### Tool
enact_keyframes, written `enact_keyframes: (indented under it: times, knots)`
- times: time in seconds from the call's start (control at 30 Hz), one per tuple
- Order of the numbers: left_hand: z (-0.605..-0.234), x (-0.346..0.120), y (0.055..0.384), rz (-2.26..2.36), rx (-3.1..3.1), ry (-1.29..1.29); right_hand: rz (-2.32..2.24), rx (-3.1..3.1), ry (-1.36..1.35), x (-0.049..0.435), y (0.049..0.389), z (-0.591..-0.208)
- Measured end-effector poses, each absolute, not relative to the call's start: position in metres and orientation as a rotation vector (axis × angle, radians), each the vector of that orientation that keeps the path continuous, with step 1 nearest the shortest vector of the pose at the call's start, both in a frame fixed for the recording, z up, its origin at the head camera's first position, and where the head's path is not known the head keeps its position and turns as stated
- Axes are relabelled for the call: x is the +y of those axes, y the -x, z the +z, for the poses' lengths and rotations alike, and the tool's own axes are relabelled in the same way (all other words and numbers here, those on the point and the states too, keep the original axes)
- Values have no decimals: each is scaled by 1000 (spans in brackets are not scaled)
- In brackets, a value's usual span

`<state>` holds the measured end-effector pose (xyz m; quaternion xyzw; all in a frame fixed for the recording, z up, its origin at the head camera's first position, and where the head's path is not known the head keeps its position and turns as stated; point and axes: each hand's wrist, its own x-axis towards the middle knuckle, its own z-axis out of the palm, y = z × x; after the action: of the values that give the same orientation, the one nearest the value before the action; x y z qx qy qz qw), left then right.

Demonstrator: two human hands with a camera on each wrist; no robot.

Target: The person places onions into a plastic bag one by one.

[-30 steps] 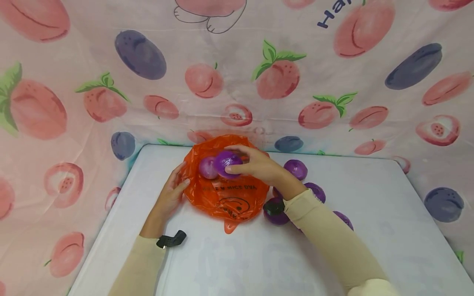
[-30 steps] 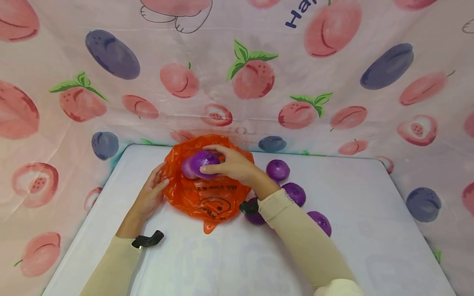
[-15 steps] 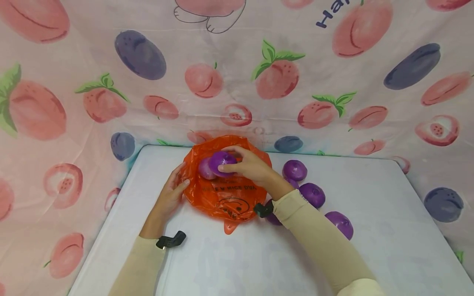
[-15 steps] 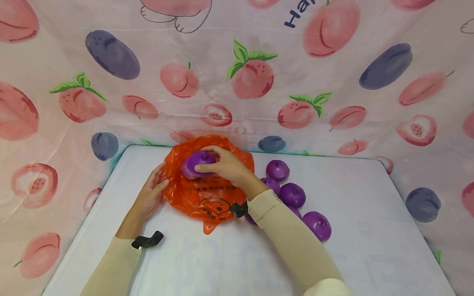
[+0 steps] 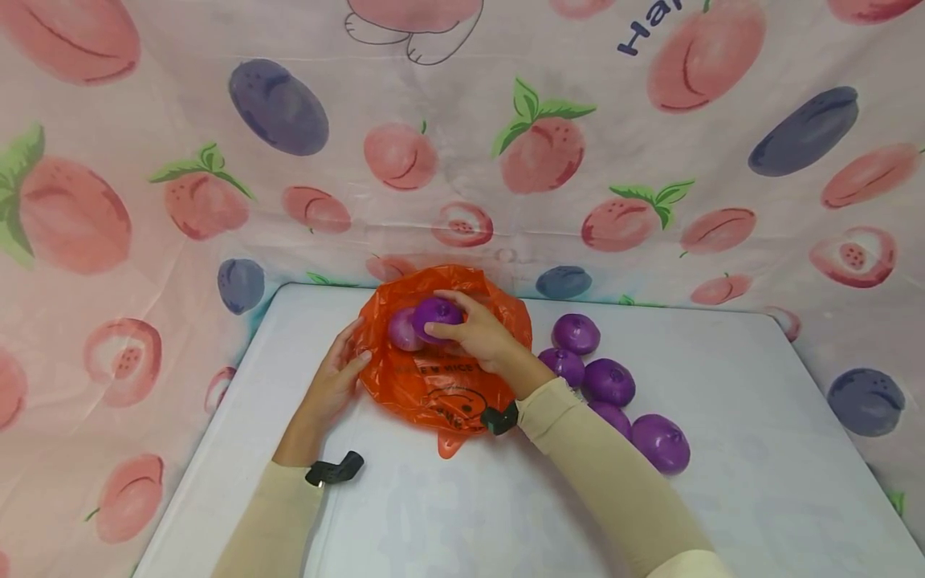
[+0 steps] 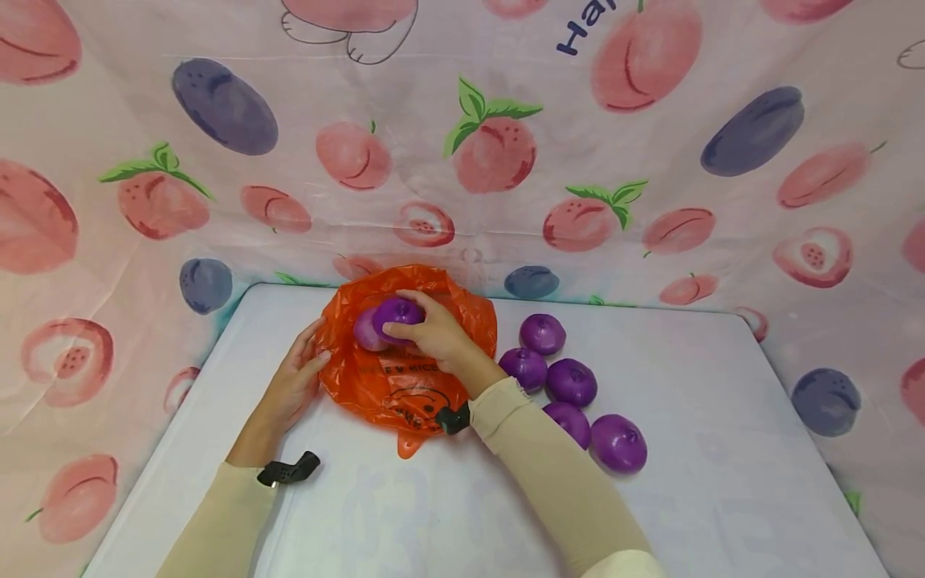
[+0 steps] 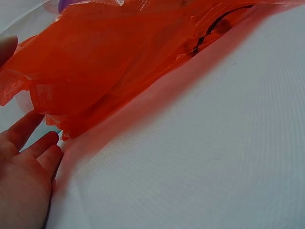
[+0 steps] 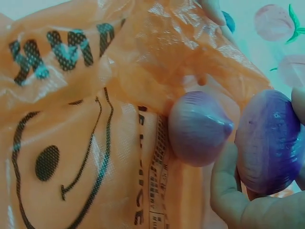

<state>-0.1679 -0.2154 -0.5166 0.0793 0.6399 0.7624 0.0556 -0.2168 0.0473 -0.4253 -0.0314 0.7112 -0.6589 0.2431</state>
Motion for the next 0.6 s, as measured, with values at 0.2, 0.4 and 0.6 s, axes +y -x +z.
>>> enact_keyframes:
  times: [0.2,0.4,0.6]
  knots:
    - [-517,-215,168,2313,1939,-244,-1829,1983,82,42,217,-435]
    - [-519,-216,168,2319,1933,-254,-1834,2006,14,39,217,-442]
    - [-522,-216,170,2312,1943,-260,-1853,2006,-58,39,217,-447]
